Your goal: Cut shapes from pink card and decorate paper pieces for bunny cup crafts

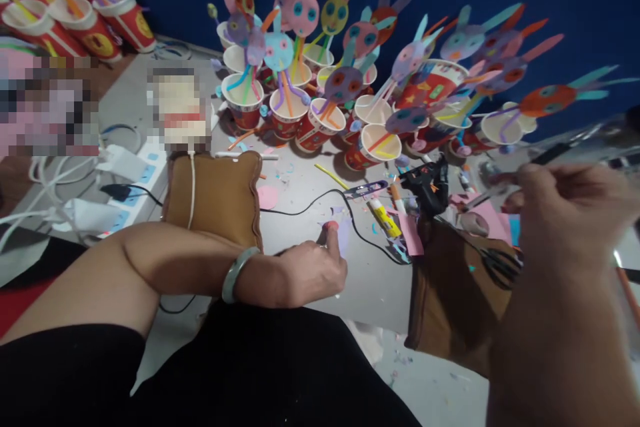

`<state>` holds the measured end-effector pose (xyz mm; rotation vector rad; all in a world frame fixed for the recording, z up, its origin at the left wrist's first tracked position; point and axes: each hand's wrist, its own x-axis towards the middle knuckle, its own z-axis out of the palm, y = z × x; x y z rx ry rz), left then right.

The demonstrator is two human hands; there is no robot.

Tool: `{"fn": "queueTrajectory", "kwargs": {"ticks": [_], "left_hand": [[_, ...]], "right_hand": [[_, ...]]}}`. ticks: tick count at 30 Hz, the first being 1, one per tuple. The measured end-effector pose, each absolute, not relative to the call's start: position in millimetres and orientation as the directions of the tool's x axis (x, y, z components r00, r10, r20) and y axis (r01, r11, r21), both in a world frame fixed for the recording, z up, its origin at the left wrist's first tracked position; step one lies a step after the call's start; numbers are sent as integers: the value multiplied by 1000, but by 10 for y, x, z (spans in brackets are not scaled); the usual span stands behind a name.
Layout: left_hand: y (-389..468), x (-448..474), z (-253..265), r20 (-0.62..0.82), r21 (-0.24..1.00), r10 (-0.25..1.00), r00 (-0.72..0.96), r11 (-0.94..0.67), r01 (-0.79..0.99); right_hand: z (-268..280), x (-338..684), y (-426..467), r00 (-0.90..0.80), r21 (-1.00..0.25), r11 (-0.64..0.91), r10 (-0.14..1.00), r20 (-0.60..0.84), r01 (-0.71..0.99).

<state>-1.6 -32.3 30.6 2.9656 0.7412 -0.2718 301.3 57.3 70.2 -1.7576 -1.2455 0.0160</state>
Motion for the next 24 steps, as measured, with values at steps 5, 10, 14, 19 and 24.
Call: {"fn": "queueTrajectory", "kwargs": {"ticks": [5, 10, 14, 19, 24], "left_hand": [[-354, -7, 222, -100, -34, 463, 881, -886, 462], [-354, 19, 181, -27, -46, 477, 878, -878, 476], [-316, 26, 236, -15, -15, 453, 891, -891, 453], [-314, 33, 241, 49, -44, 475, 879, -878, 477], [-370, 27, 181, 186, -59, 525, 830, -838, 543]], "right_hand": [[721, 2145, 109, 164, -889, 66, 974, 156, 454], [375, 1938, 35, -158, -942, 6, 986, -50, 336], [181, 2015, 61, -269, -990, -16, 962, -54, 142], [80, 2015, 22, -287, -976, 130, 955, 77, 173], [-71, 2021, -10, -379, -928, 240, 917, 121, 285]]}}
